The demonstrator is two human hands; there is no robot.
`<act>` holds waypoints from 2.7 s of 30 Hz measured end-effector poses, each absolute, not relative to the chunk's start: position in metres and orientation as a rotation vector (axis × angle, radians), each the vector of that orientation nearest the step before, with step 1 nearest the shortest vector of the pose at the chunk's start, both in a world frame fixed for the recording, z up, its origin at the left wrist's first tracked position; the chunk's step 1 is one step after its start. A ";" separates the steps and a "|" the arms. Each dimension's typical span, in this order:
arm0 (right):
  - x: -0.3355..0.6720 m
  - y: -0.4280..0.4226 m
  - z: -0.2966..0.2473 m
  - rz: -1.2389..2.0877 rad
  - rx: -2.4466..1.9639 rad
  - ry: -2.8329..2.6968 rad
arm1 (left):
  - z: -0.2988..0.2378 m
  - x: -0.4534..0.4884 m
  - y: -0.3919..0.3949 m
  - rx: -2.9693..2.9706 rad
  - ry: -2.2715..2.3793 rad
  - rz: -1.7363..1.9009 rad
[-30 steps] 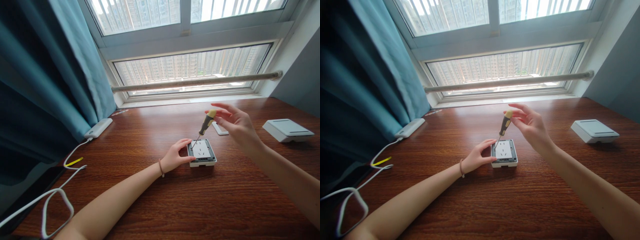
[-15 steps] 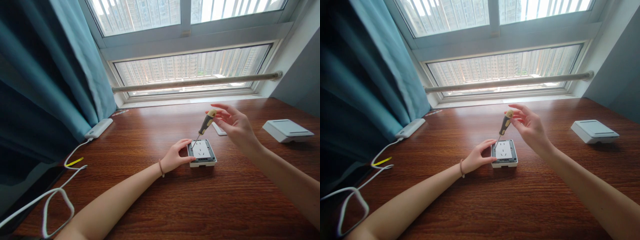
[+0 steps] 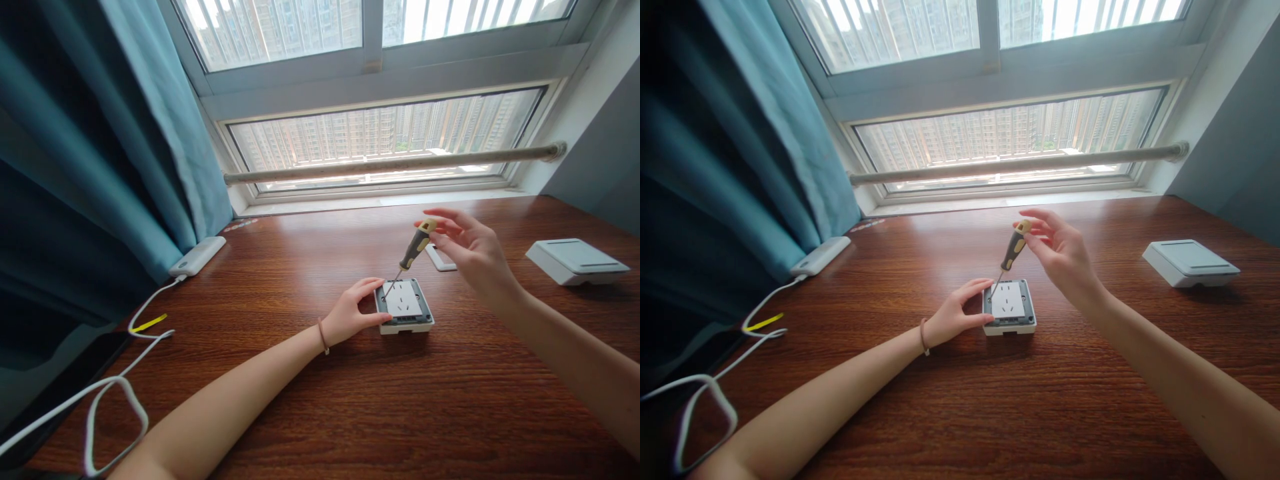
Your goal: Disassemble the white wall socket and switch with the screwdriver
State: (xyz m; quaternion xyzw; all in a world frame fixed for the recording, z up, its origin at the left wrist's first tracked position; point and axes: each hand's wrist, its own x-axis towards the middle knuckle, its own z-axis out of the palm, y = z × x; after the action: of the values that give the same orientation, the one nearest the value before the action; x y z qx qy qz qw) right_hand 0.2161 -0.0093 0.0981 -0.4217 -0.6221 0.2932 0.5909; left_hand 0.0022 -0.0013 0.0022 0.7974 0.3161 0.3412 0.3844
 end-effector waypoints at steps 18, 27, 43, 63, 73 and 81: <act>0.215 -0.013 0.102 0.777 -0.872 -1.544 | 0.002 0.002 -0.001 2.059 0.827 0.861; 0.215 -0.009 0.097 0.561 -0.925 -1.541 | 0.003 0.002 -0.001 2.064 0.829 0.863; 0.217 -0.006 0.094 0.793 -0.936 -1.437 | 0.001 0.002 -0.001 2.054 0.819 0.872; 0.217 -0.003 0.092 0.868 -0.895 -1.407 | 0.001 0.002 -0.001 2.054 0.829 0.865; 0.218 -0.006 0.096 0.841 -0.927 -1.449 | 0.001 0.002 -0.001 2.062 0.833 0.861; 0.218 0.001 0.089 0.688 -0.987 -1.433 | 0.001 0.002 -0.001 2.070 0.834 0.873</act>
State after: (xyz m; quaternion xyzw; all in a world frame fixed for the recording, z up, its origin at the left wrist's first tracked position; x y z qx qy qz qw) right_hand 0.2178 0.0006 0.0895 -0.4244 -0.6164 0.2961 0.5935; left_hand 0.0019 -0.0010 0.0015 0.8045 0.3241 0.3393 0.3641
